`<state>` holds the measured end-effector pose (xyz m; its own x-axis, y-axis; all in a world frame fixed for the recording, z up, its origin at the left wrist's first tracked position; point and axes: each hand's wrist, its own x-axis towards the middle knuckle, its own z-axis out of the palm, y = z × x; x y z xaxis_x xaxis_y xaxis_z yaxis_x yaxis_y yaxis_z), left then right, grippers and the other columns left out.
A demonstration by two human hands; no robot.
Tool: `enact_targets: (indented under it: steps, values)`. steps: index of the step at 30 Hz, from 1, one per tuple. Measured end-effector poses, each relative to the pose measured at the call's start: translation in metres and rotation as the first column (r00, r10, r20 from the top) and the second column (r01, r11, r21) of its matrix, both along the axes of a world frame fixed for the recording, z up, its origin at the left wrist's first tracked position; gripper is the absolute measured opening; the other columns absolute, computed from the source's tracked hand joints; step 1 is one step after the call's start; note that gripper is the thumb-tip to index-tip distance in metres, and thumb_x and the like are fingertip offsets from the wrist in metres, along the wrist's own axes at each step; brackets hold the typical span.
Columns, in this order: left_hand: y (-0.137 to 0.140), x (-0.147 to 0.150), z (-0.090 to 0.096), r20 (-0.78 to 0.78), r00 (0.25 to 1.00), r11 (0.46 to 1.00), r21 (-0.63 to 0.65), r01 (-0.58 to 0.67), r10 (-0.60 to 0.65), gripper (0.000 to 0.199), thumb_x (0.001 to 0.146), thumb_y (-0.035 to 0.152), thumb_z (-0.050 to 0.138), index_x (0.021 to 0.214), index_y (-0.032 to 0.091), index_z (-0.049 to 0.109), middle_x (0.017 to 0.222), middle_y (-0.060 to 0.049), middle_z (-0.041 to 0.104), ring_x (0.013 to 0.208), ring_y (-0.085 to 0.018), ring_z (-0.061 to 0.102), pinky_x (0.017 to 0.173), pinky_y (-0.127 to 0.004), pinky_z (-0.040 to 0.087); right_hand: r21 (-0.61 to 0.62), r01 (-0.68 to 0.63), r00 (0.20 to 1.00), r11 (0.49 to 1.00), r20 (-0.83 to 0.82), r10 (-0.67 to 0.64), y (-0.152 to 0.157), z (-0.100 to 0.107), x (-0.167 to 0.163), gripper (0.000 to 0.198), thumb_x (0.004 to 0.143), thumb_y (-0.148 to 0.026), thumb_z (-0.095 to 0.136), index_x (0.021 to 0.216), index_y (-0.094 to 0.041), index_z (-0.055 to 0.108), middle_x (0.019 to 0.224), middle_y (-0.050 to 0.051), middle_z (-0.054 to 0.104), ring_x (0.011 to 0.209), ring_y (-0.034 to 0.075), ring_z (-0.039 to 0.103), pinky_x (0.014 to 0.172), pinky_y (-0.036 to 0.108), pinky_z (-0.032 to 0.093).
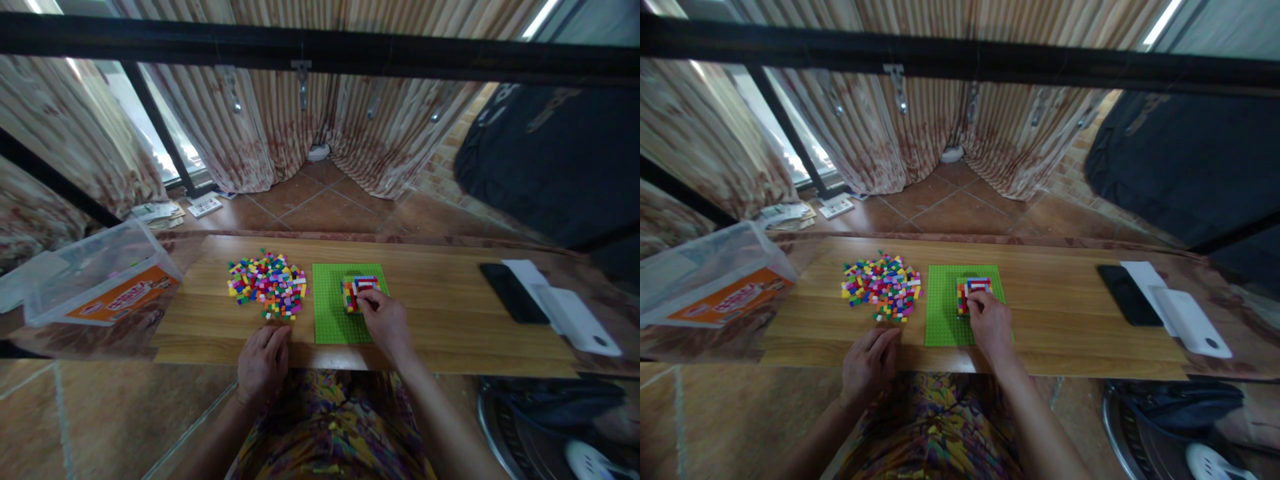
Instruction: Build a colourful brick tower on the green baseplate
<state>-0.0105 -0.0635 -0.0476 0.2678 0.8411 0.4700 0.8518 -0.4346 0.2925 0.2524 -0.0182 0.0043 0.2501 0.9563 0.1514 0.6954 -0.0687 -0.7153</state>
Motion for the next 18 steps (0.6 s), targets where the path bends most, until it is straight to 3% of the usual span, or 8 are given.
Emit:
enact_targets:
  steps: [6,18]
  values:
    - [0.0000,-0.0007,-0.0016,-0.002,1.000,1.000,0.005,0.010,-0.010,0.022,0.090,0.016,0.054,0.109,0.020,0.065,0.090,-0.005,0.068,0.081,-0.018,0.062,0.075,-0.029,0.048,0.003,-0.046,0.999,0.999,0.015,0.046,-0.0015,-0.0008,0.0016,0.026,0.085,-0.029,0.050,0.089,-0.019,0.073,0.091,0.009,0.076,0.079,0.022,0.069,0.073,0.031,0.048]
    - [-0.0004,0.0010,0.0032,-0.005,1.000,1.000,-0.009,-0.006,0.006,0.023,0.090,0.016,0.053,0.109,0.020,0.065,0.090,-0.005,0.068,0.080,-0.018,0.062,0.074,-0.029,0.048,-0.010,-0.019,0.999,1.000,0.051,0.020,-0.0002,0.0018,-0.0004,0.026,0.084,-0.029,0.050,0.087,-0.019,0.073,0.088,0.008,0.076,0.077,0.021,0.068,0.071,0.031,0.047]
